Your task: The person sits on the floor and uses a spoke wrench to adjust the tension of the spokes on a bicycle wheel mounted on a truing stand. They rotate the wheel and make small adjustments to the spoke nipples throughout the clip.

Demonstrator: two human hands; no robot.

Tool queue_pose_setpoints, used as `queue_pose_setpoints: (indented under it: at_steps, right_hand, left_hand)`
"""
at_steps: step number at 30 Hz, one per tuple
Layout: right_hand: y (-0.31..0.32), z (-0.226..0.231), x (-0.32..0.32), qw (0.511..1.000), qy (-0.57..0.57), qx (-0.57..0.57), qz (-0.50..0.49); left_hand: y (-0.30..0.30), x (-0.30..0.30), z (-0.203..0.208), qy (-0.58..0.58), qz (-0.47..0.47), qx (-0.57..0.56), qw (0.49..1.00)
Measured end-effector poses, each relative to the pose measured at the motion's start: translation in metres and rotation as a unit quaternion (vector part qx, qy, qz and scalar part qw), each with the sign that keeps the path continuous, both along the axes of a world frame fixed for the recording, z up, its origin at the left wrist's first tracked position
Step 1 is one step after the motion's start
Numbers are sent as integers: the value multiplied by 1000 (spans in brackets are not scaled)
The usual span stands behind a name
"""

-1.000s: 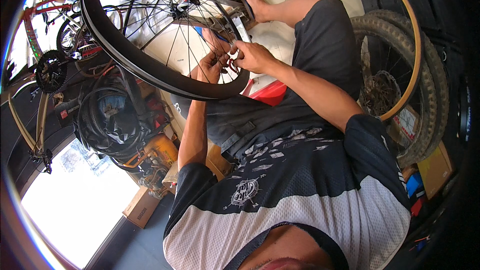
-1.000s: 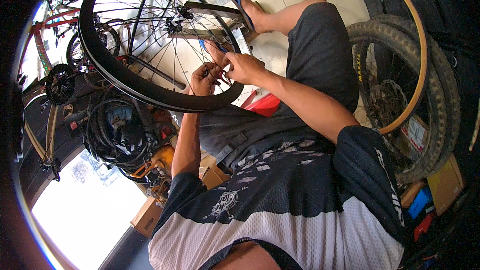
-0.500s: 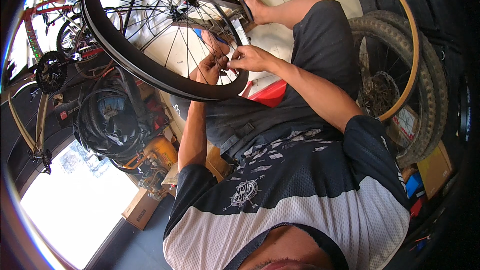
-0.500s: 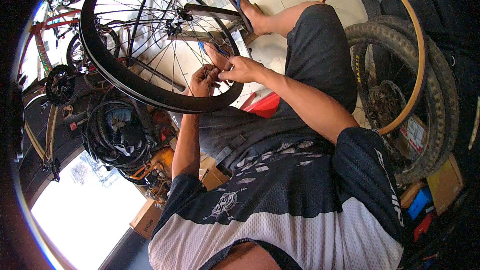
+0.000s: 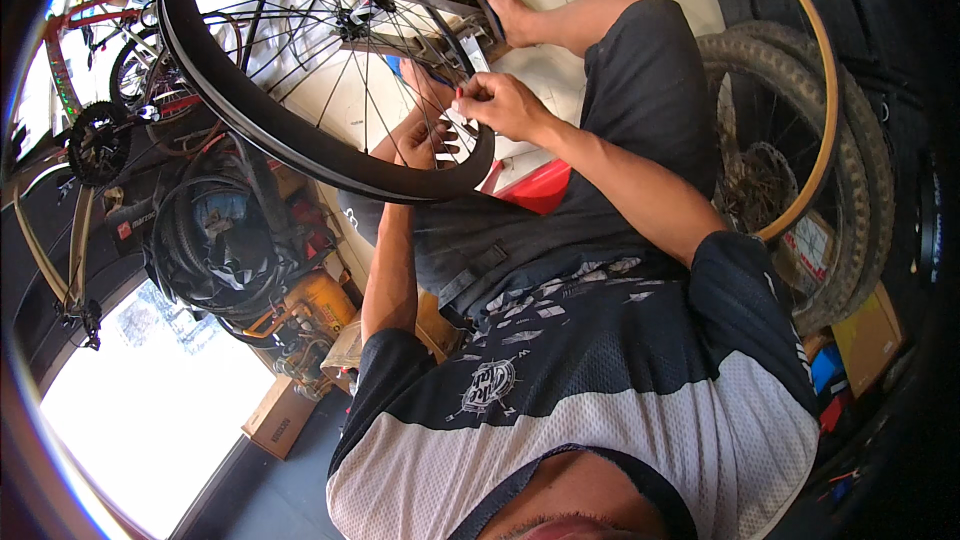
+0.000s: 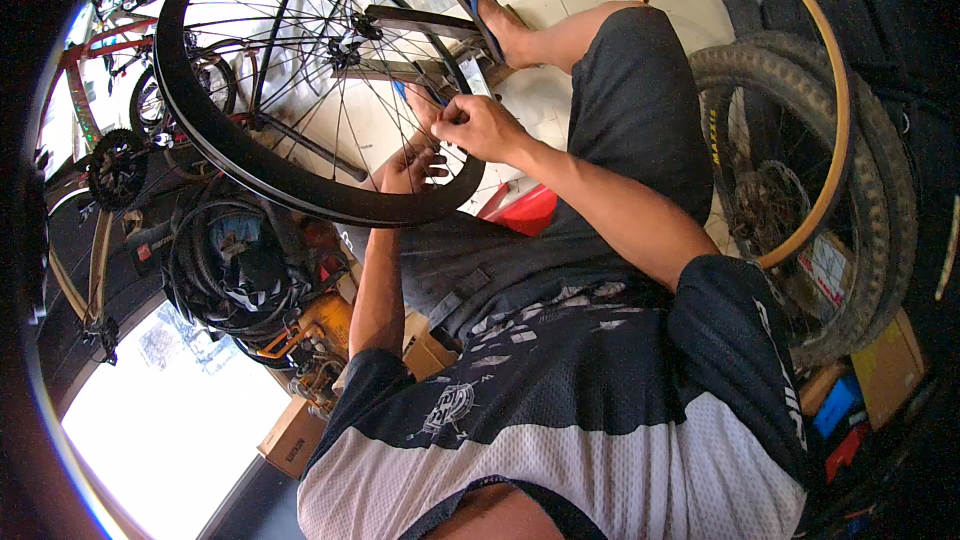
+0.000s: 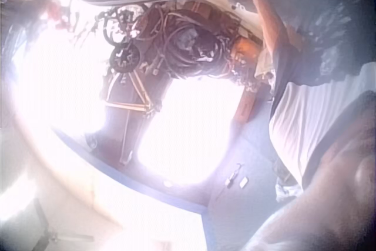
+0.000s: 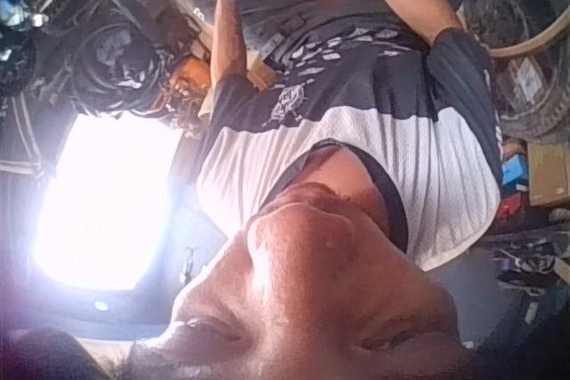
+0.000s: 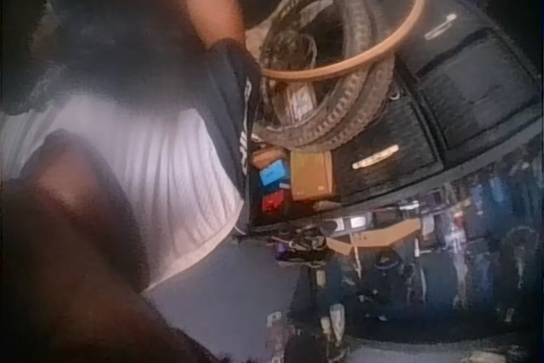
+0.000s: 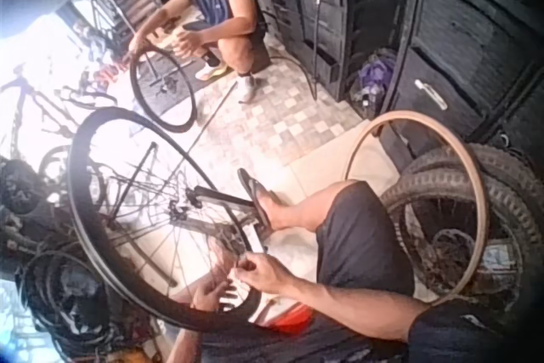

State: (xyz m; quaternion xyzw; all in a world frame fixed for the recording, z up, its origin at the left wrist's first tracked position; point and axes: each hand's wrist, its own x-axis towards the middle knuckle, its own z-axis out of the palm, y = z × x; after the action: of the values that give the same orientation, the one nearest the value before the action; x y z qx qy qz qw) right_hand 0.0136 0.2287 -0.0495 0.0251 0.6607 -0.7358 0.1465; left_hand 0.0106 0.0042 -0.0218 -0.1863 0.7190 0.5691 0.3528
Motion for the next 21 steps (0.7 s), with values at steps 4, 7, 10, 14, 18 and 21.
queue_pose_setpoints:
  at_steps: [4, 7, 10, 14, 18, 21]
  right_hand:
    - [8, 0, -7, 998, -4, -8, -61]
    - [13, -1, -9, 997, -16, -24, -73]
    - [10, -2, -6, 997, -15, -29, -67]
    - [6, 1, -5, 999, -38, -10, -38]
    - [8, 6, -4, 998, -15, 29, -45]
    - [8, 10, -2, 999, -31, 24, -28]
  left_hand:
    - [3, 6, -14, 35, -98, 7, 995]
    - [14, 7, -7, 44, -105, -12, 993]
    - [11, 5, -1, 33, -99, 27, 994]
    - [8, 2, 9, 71, -184, 37, 980]
    - [7, 1, 17, 70, -227, 57, 970]
    - [5, 1, 16, 97, -206, 84, 970]
